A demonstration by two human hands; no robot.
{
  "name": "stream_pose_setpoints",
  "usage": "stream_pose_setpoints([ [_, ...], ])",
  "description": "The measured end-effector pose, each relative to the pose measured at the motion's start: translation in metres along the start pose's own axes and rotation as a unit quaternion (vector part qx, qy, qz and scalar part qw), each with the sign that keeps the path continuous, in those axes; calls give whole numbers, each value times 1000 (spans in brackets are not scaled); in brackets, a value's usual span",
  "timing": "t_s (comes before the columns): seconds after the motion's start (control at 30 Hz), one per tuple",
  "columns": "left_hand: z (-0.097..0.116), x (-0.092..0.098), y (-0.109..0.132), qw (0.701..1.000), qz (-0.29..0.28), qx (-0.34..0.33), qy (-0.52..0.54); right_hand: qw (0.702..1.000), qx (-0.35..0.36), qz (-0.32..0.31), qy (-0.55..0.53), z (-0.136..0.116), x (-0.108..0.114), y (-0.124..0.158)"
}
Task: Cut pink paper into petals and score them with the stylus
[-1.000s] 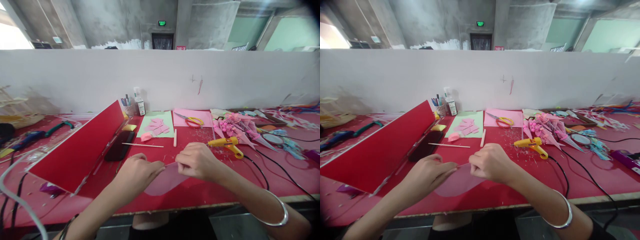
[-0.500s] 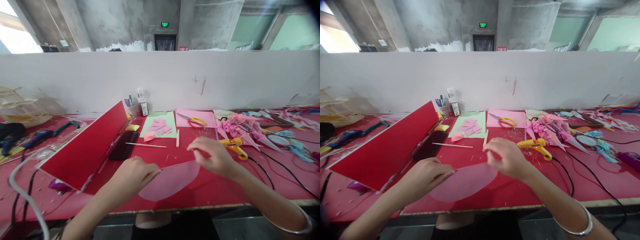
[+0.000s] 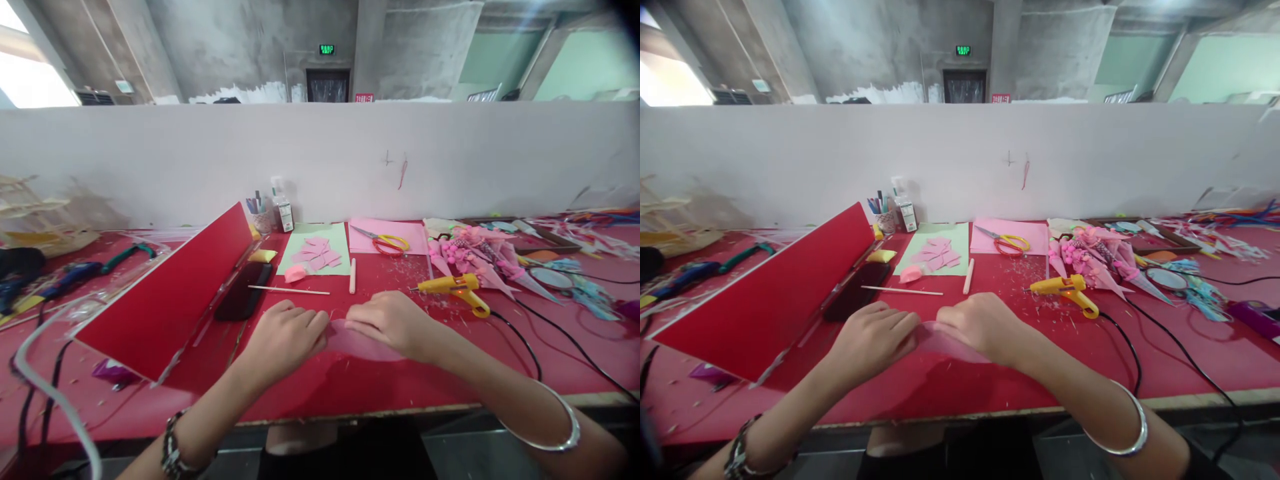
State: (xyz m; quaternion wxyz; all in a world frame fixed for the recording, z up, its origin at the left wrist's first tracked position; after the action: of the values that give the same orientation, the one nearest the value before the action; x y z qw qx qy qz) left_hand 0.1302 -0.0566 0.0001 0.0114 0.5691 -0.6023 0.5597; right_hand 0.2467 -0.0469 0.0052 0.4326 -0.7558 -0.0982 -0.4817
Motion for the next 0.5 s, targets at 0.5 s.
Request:
stream_pose_setpoints([
  [0.5, -53, -45, 66, 972, -65, 204, 95, 998, -39, 36, -33, 46, -46, -1],
])
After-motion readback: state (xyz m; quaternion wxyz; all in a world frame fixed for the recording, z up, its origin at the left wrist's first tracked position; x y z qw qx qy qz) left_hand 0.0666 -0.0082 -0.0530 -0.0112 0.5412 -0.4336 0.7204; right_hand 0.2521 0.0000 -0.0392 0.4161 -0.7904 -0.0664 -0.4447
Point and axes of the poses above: each hand's wrist, its own y-axis away from the middle knuckle, its own x-axis out of the back of the hand, z = x × y, the point moved 6 cm from there along -y, towards the middle knuckle, and after that the axes turned 15 degrees about z, right-handed, at the moved point
